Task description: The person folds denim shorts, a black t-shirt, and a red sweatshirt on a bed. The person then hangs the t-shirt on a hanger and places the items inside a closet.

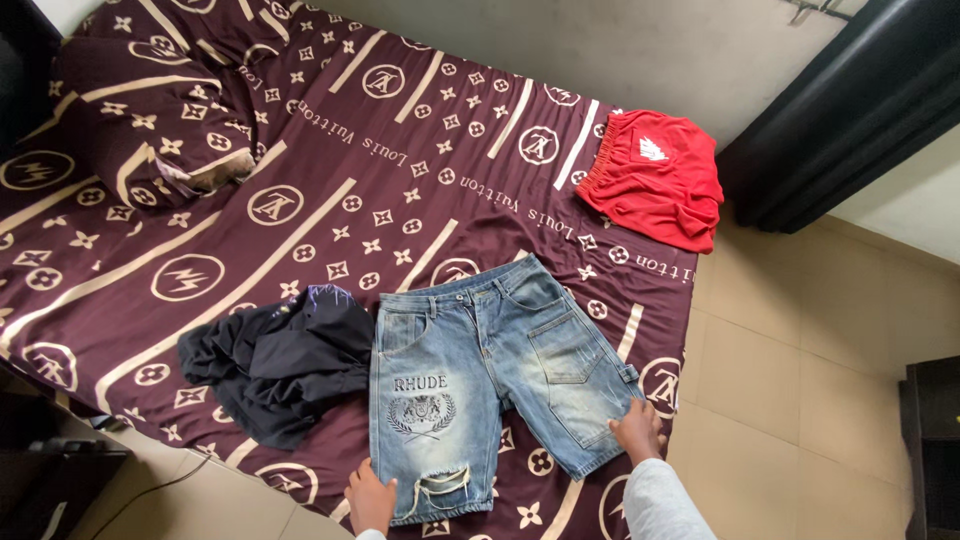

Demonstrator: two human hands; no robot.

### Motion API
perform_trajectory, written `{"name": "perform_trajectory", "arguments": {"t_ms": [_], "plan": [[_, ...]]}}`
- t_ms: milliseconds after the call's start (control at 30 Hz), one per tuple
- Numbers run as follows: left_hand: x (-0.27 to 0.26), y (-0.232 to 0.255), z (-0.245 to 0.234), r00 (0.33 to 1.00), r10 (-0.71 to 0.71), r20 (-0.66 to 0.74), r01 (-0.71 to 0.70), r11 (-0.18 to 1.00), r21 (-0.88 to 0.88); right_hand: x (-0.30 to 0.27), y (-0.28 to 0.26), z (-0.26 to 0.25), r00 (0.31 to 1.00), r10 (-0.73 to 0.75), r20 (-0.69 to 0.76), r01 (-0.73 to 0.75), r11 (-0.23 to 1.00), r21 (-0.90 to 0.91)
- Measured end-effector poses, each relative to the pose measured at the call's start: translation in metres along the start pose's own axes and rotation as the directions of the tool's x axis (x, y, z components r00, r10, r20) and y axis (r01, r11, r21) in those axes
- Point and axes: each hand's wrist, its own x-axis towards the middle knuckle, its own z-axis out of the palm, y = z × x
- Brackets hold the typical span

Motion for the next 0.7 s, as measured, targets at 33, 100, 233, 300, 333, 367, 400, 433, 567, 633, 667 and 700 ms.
{"name": "perform_trajectory", "arguments": {"t_ms": [33,100,233,300,333,367,400,433,567,633,667,700], "plan": [[-0.001,-0.002,0.001,1.0,0.01,-0.003,-0.01,1.0,0.006,-0.001,0.006,0.001,0.998,0.053,-0.022,-0.052,0.998,0.02],[0.002,-0.007,0.0,0.999,0.003,-0.044,-0.008,0.995,-0.104,0.003,0.013,0.002,0.996,0.08,-0.041,-0.076,0.993,0.091],[-0.004,-0.02,0.002,0.992,-0.105,0.074,0.116,0.979,-0.17,0.015,0.023,0.003,0.996,0.084,-0.007,-0.084,0.996,-0.004],[-0.011,-0.023,0.003,0.998,-0.057,0.041,0.061,0.992,-0.113,0.024,0.024,0.003,0.999,0.03,-0.038,-0.028,0.998,0.055],[-0.016,-0.023,0.004,0.999,-0.028,0.027,0.03,0.996,-0.081,0.025,0.028,0.004,0.998,0.008,-0.055,-0.003,0.996,0.087],[-0.023,-0.021,0.006,0.997,-0.044,-0.058,0.044,0.999,-0.004,0.024,0.029,0.006,0.989,-0.069,-0.127,0.088,0.985,0.151],[-0.031,-0.015,0.01,0.988,-0.049,-0.144,0.059,0.996,0.071,0.025,0.024,0.006,0.969,-0.135,-0.209,0.179,0.961,0.209],[-0.037,-0.009,0.012,0.972,-0.045,-0.229,0.08,0.986,0.144,0.024,0.024,0.004,0.936,-0.193,-0.294,0.272,0.927,0.259],[-0.021,0.036,0.026,0.961,0.131,-0.242,-0.144,0.989,-0.038,-0.003,-0.005,-0.01,0.857,-0.402,-0.322,0.514,0.709,0.483],[-0.011,0.067,0.039,0.945,0.248,-0.214,-0.299,0.92,-0.253,-0.029,-0.027,-0.021,0.59,-0.589,-0.551,0.807,0.451,0.381],[-0.005,0.083,0.042,0.916,0.323,-0.236,-0.393,0.838,-0.379,-0.047,-0.041,-0.028,0.642,-0.609,-0.465,0.765,0.464,0.447],[-0.001,0.099,0.044,0.953,0.283,-0.112,-0.297,0.785,-0.544,-0.067,-0.054,-0.035,0.684,-0.626,-0.374,0.716,0.479,0.508]]}}
